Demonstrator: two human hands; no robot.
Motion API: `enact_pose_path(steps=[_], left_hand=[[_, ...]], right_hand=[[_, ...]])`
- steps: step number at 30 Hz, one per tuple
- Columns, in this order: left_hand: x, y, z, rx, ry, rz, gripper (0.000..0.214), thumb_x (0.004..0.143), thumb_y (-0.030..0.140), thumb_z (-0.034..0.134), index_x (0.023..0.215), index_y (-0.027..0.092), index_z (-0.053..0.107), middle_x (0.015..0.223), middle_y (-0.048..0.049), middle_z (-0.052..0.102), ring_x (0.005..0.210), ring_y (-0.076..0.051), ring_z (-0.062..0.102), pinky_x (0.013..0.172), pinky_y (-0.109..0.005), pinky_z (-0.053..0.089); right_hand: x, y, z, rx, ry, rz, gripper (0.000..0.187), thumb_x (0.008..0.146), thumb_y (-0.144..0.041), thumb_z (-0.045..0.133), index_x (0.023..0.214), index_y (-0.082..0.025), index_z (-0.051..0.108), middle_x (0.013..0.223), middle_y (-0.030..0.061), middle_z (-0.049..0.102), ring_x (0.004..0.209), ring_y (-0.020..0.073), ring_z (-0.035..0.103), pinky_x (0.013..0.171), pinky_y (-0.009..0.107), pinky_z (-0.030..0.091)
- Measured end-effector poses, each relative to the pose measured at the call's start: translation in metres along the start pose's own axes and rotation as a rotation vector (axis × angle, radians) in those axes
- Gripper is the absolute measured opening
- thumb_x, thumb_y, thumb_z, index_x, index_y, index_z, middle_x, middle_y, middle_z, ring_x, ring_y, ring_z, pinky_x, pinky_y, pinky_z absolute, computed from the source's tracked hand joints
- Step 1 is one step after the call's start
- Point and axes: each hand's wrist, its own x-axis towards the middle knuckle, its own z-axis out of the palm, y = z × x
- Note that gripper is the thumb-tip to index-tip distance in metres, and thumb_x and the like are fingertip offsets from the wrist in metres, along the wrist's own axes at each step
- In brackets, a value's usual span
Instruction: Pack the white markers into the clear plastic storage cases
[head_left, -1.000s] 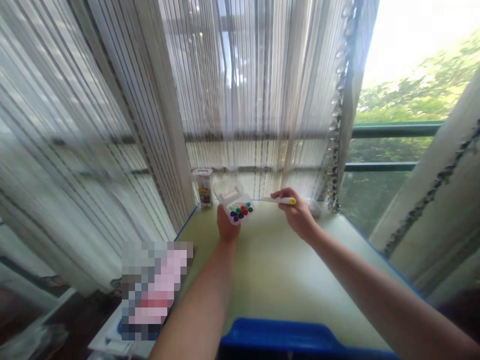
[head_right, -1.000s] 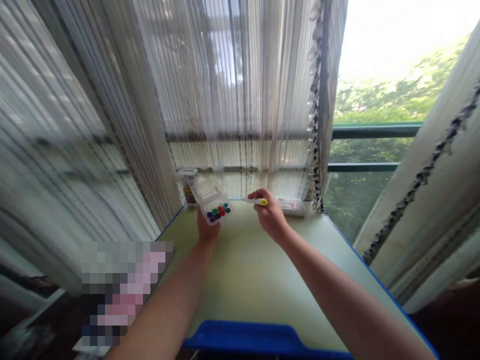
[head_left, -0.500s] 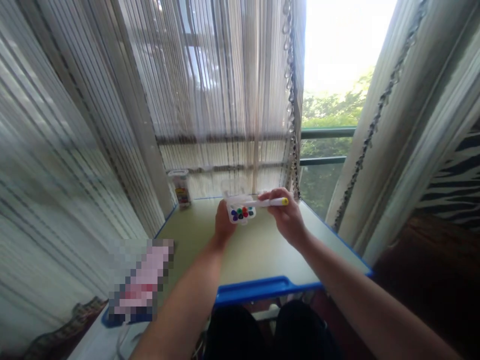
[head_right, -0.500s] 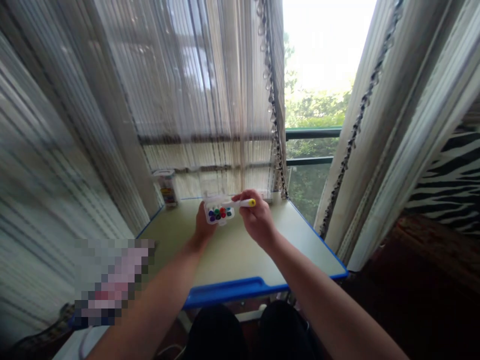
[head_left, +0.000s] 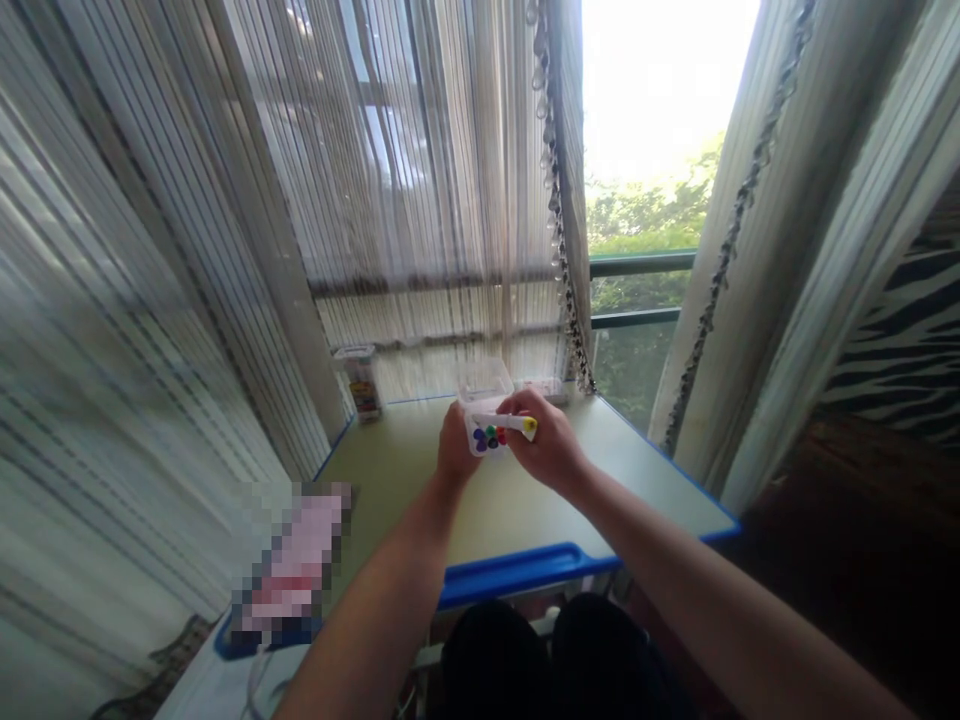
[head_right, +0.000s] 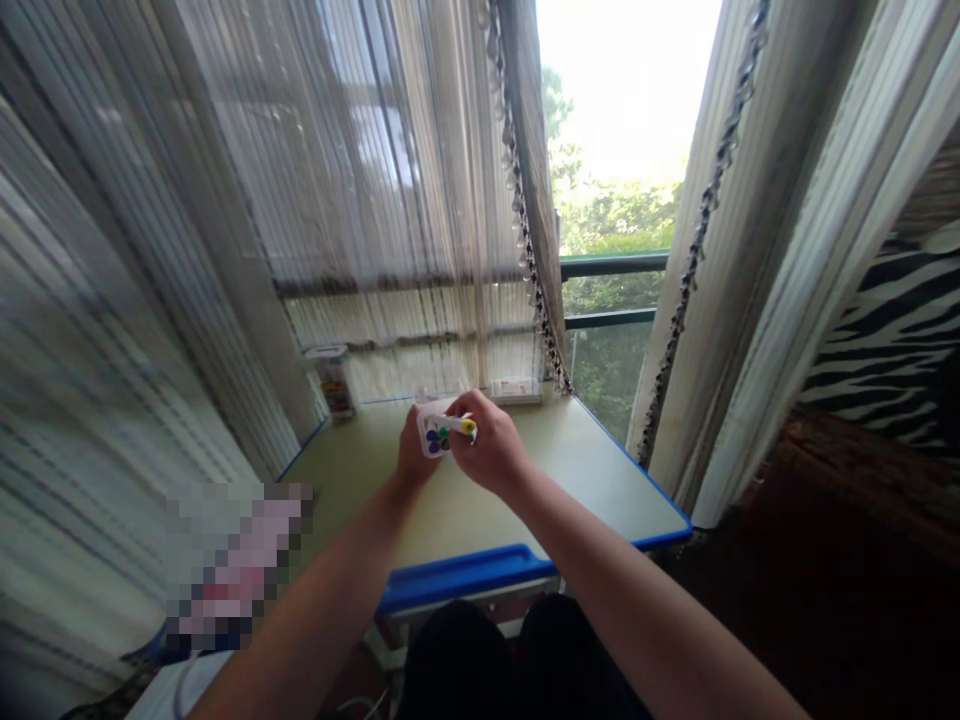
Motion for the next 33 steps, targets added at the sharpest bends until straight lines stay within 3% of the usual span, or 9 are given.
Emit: enact_pose_path(steps=[7, 13, 20, 28, 33], left_hand=[[-0.002, 0.001, -0.002, 0.017, -0.021, -0.007, 0.023, 0.067, 0.025, 0.063, 0.085, 0.019, 0.051, 0.080, -0.0064, 0.058, 0.080, -0.023, 0.059, 0.075, -0.037, 0.050], [-0.001, 0.000, -0.003, 0.056, -0.045, -0.002, 0.022, 0.066, 0.022, 0.062, 0.083, 0.021, 0.047, 0.082, -0.0060, 0.058, 0.082, -0.023, 0.058, 0.076, -0.035, 0.049], [-0.003, -0.006, 0.000, 0.049, -0.020, -0.023, 0.029, 0.064, 0.021, 0.064, 0.086, 0.021, 0.045, 0.079, -0.0049, 0.057, 0.081, -0.022, 0.059, 0.073, -0.033, 0.049], [-0.002, -0.018, 0.002, 0.096, -0.011, 0.017, 0.025, 0.068, 0.023, 0.060, 0.087, 0.020, 0.044, 0.078, -0.0053, 0.057, 0.078, -0.022, 0.059, 0.071, -0.034, 0.050], [-0.002, -0.018, 0.003, 0.095, -0.018, 0.033, 0.028, 0.068, 0.025, 0.061, 0.089, 0.020, 0.043, 0.080, -0.0059, 0.056, 0.080, -0.023, 0.059, 0.073, -0.034, 0.049]], right_hand=[[-0.007, 0.001, 0.012, -0.257, -0.138, -0.169, 0.021, 0.072, -0.019, 0.055, 0.092, -0.021, 0.056, 0.093, 0.0062, 0.064, 0.088, 0.0213, 0.055, 0.080, 0.033, 0.044], [-0.007, 0.006, 0.016, -0.387, -0.131, -0.118, 0.013, 0.078, -0.027, 0.058, 0.089, -0.020, 0.059, 0.088, 0.0055, 0.066, 0.087, 0.0216, 0.056, 0.080, 0.033, 0.043], [0.001, 0.018, 0.024, -0.476, -0.130, -0.085, 0.012, 0.079, -0.029, 0.062, 0.087, -0.022, 0.065, 0.093, 0.0052, 0.069, 0.092, 0.0223, 0.056, 0.084, 0.034, 0.042], [0.005, 0.019, 0.024, -0.458, -0.220, -0.174, 0.023, 0.084, -0.023, 0.052, 0.101, -0.019, 0.067, 0.093, 0.0057, 0.069, 0.090, 0.0218, 0.053, 0.084, 0.035, 0.044], [0.005, 0.022, 0.025, -0.470, -0.185, -0.207, 0.021, 0.085, -0.023, 0.052, 0.098, -0.018, 0.067, 0.091, 0.0076, 0.069, 0.086, 0.0217, 0.053, 0.082, 0.035, 0.046]])
